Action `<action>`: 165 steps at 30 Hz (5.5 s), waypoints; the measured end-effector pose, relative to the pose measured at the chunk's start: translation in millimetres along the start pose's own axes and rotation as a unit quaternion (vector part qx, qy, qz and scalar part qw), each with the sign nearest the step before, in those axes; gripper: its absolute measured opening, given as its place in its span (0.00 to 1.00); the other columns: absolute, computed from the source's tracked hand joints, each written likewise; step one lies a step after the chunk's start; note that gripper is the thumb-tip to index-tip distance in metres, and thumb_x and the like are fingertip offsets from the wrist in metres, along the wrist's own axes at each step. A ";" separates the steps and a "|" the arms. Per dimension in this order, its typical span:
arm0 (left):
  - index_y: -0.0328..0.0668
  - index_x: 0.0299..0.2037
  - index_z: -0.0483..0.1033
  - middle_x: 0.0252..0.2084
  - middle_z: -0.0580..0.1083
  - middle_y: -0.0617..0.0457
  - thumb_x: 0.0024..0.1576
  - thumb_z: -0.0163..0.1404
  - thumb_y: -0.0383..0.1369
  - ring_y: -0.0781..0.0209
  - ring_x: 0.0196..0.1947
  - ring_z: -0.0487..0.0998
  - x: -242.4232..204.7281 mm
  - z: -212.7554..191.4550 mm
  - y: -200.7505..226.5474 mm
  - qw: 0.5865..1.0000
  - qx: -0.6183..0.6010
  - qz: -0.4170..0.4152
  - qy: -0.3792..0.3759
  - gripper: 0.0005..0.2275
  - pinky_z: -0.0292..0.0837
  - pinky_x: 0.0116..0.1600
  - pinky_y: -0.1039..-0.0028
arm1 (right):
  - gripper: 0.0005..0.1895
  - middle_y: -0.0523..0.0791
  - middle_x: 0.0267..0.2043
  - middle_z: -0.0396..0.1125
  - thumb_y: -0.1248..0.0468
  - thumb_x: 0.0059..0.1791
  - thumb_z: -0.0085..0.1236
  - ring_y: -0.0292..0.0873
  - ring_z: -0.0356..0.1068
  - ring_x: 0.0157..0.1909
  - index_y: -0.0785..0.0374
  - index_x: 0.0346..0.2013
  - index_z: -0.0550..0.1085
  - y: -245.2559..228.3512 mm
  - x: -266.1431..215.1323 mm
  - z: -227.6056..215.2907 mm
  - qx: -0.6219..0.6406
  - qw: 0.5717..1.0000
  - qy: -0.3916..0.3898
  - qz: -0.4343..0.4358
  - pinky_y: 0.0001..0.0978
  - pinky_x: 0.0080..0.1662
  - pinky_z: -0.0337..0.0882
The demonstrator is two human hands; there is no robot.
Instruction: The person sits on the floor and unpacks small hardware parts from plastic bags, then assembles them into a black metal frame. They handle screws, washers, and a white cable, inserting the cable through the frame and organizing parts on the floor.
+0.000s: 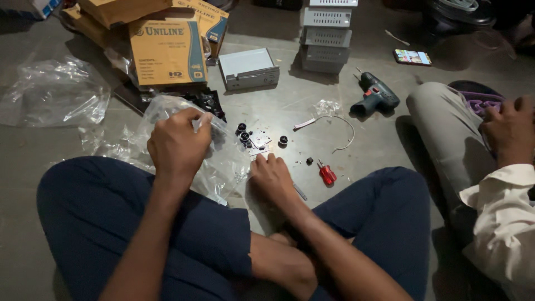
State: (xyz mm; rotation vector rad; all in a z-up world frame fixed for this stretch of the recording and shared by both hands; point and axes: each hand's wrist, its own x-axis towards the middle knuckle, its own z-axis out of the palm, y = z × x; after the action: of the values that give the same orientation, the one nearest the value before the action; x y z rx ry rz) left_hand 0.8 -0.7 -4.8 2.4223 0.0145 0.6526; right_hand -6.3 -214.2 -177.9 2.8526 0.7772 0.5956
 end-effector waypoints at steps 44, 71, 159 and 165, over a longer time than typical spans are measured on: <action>0.44 0.43 0.86 0.28 0.78 0.41 0.59 0.60 0.41 0.40 0.31 0.81 -1.7 -3.6 1.0 1.000 -0.006 0.013 -0.026 0.11 0.74 0.37 0.56 | 0.24 0.45 0.32 0.63 0.43 0.52 0.51 0.40 0.62 0.28 0.63 0.44 0.70 117.3 -16.0 -96.1 0.888 0.219 0.043 0.403 0.27 0.25 0.59; 0.37 0.40 0.81 0.40 0.79 0.44 0.59 0.57 0.30 0.42 0.38 0.80 -8.1 -14.3 15.3 0.992 -0.013 0.107 0.065 0.05 0.74 0.42 0.56 | 0.06 0.41 0.34 0.61 0.61 0.56 0.52 0.37 0.65 0.36 0.61 0.42 0.67 144.5 -39.3 -99.0 0.796 0.434 0.038 0.421 0.31 0.40 0.68; 0.38 0.38 0.82 0.37 0.79 0.43 0.59 0.59 0.34 0.41 0.35 0.80 -6.8 -0.2 -0.6 0.997 0.000 0.078 0.019 0.07 0.73 0.40 0.55 | 0.26 0.52 0.53 0.65 0.49 0.41 0.70 0.59 0.69 0.54 0.52 0.49 0.72 75.3 28.6 -7.0 0.302 0.906 -0.207 0.213 0.50 0.50 0.72; 0.37 0.38 0.82 0.38 0.79 0.43 0.58 0.58 0.32 0.41 0.37 0.80 -7.2 -2.2 0.8 0.995 -0.014 0.091 0.037 0.06 0.74 0.42 0.56 | 0.16 0.48 0.53 0.68 0.59 0.46 0.61 0.56 0.72 0.52 0.52 0.48 0.73 77.0 21.5 -12.4 0.262 0.932 -0.195 0.159 0.48 0.50 0.73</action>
State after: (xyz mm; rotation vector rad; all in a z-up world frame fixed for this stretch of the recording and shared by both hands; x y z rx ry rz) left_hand -6.6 -1.3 -6.1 2.3906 -0.1853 0.8176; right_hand 41.1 -269.3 -142.4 3.4475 0.4552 -0.2064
